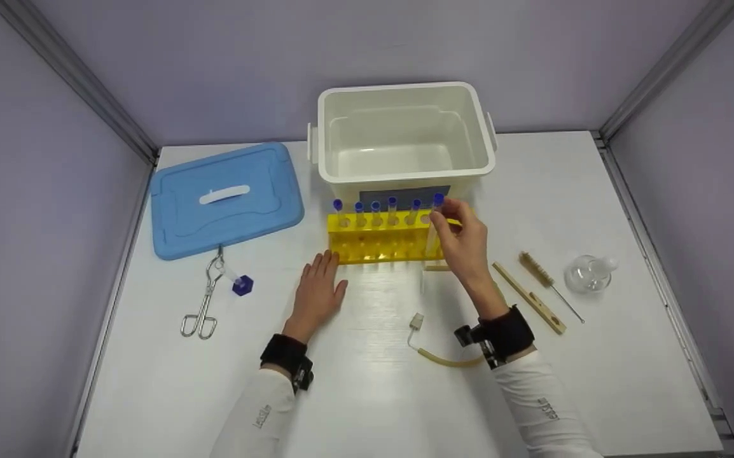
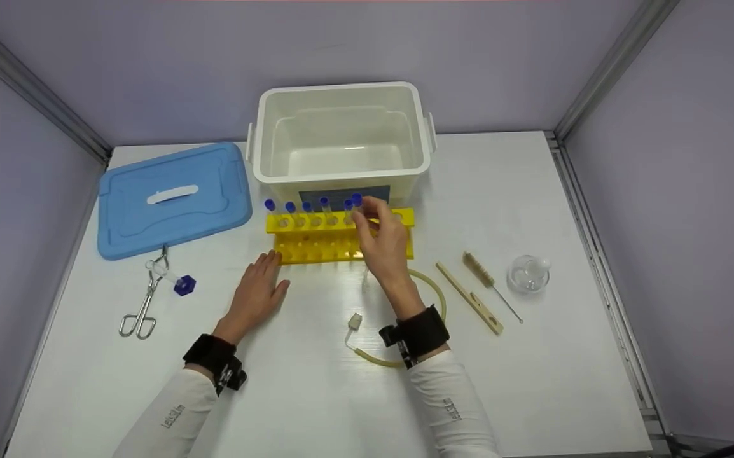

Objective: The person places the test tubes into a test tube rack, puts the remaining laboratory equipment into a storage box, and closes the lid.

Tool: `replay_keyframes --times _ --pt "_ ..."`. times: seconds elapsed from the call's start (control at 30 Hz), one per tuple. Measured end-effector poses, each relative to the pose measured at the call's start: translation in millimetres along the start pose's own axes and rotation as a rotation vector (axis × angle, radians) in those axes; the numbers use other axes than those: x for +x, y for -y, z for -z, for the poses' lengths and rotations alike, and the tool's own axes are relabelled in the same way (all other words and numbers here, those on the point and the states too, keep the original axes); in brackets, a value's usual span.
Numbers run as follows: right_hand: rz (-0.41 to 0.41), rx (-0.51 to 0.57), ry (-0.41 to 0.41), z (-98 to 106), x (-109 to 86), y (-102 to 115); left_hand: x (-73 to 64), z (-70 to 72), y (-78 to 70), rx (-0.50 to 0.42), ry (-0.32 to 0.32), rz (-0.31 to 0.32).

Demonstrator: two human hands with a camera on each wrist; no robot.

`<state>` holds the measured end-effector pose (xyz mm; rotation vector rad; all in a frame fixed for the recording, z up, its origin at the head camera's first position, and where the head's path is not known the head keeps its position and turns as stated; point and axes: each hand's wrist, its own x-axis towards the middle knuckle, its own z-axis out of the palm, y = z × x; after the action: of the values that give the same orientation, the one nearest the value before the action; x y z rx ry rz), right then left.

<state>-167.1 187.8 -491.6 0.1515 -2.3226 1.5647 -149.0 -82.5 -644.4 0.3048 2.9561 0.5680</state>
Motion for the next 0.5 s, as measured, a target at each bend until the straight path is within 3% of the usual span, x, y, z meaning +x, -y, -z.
replay_keyframes --times 0.27,0.5 --pt "0.100 0.013 -0.048 6.4 14.6 6.9 0.1 0.5 -0.7 0.003 0.006 0.005" --pt "0.093 0.041 -0.073 7.4 23.6 -0.8 -0.4 -0.2 0.4 -0.015 -0.031 -0.016"
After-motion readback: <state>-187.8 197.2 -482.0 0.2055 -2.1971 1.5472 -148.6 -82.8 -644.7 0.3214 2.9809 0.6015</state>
